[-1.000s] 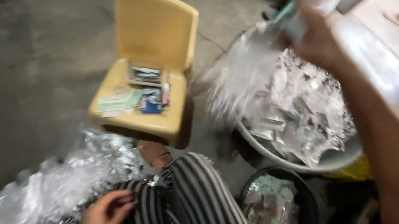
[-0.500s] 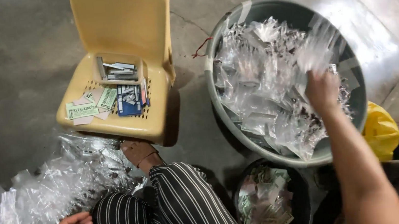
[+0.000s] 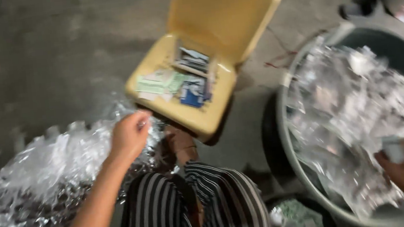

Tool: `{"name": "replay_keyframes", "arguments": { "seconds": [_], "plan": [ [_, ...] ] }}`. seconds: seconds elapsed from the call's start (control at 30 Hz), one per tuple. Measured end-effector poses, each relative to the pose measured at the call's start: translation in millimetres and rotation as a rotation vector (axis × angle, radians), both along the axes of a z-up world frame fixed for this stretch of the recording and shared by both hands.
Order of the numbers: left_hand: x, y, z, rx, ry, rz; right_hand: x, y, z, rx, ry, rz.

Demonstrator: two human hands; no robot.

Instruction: The person staples labels onto small plastic bags containing dark items by hand, using a stapler.

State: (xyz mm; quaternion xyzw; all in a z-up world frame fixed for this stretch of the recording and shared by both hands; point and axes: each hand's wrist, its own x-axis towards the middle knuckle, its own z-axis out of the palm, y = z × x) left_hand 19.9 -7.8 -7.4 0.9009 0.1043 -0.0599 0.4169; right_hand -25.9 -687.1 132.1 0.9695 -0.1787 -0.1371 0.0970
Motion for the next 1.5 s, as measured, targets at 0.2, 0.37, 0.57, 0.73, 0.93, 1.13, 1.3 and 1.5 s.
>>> {"name": "replay_keyframes", "arguments": {
  "seconds": [0.2, 0.37, 0.57, 0.73, 0.93, 1.13, 1.3, 1.5],
  "plan": [
    [104.3, -8.6, -47.4, 0.468, -0.183, 0.173, 25.3, 83.4, 5.3, 1.204, -0.403, -0.483],
    [126.4, 8.5, -44.7, 0.567, 0.042, -0.025, 49.4, 186.9, 3.6, 1.286, -0.347, -0.383],
    [109.6, 7.4, 8.5, 0.471, 0.02, -0.167, 67.2, 283.7, 4.2, 1.459, -0.298, -0.271],
    [151.6, -3.5, -75.0, 0.532, -0.183, -0.113, 72.2, 342.2, 23.3, 1.648, -0.216, -0.05],
    [139.0, 3.5, -17.1, 0.434, 0.051, -0.116, 70.4, 391.7, 37.5, 1.562, -0.253, 0.123],
    [103.7, 4.1, 25.9, -0.254, 0.116, 0.278, 78.6, 411.5, 44.0, 1.219, -0.275, 0.357],
    [5.9, -8.7, 111.4, -1.128, -0.069, 0.519, 60.9, 472.7, 79.3, 0.961, -0.191, 0.342],
    [-79.3, -23.9, 142.2, -1.399, -0.292, 0.395, 80.5, 455.4, 42.2, 0.943, 0.2, 0.294]
  ]
}}
